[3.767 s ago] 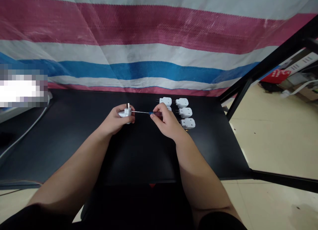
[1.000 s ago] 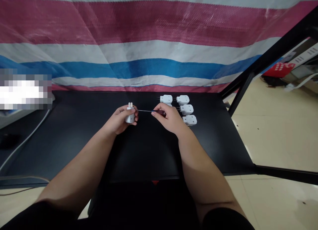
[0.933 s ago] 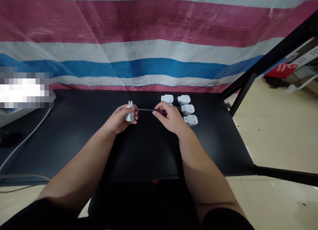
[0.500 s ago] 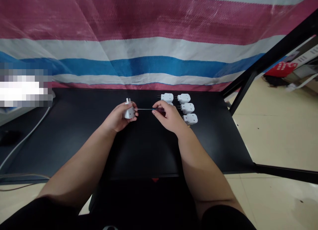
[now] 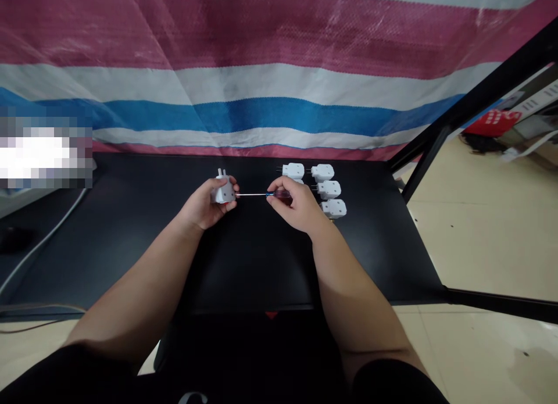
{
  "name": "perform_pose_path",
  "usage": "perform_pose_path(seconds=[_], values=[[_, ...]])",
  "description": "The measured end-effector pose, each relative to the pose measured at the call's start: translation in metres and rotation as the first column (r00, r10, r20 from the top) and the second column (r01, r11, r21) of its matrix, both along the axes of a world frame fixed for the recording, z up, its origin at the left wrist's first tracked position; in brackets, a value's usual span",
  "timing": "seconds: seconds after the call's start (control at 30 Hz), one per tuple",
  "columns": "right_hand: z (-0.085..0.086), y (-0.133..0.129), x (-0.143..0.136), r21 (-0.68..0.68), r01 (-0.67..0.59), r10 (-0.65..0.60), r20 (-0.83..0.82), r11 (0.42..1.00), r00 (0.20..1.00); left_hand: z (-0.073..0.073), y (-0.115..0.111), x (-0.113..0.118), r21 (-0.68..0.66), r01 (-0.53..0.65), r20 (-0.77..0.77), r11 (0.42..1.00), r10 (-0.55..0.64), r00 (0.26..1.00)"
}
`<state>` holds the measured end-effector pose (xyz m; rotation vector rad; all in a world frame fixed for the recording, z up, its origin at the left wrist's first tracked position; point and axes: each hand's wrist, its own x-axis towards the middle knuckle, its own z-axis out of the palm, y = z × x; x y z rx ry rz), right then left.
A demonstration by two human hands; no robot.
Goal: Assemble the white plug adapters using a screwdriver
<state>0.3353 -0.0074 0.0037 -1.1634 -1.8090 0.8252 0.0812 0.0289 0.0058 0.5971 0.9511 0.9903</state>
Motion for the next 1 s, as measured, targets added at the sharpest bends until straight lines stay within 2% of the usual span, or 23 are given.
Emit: perform_pose_path(seconds=[0.6,0.77,1.0], values=[[-0.005,0.002,0.002,0.012,0.005,-0.005,-0.005,1.000,1.000,0.002,-0.003,0.002,-0.024,0.046,-0.027,0.999,-0.047,0.999],[-0.006,0.003,0.002,0.018,0.004,-0.004,-0.003,1.000,1.000,-0.005,-0.002,0.001,0.072,0.047,-0.068,0.996,-0.042,0.997],[-0.001,0.004,0.000,-0.107,0.021,-0.009,0.108,0.994,0.994,-0.010,-0.004,0.003,0.237,0.080,-0.148,0.968,-0.045,0.988]])
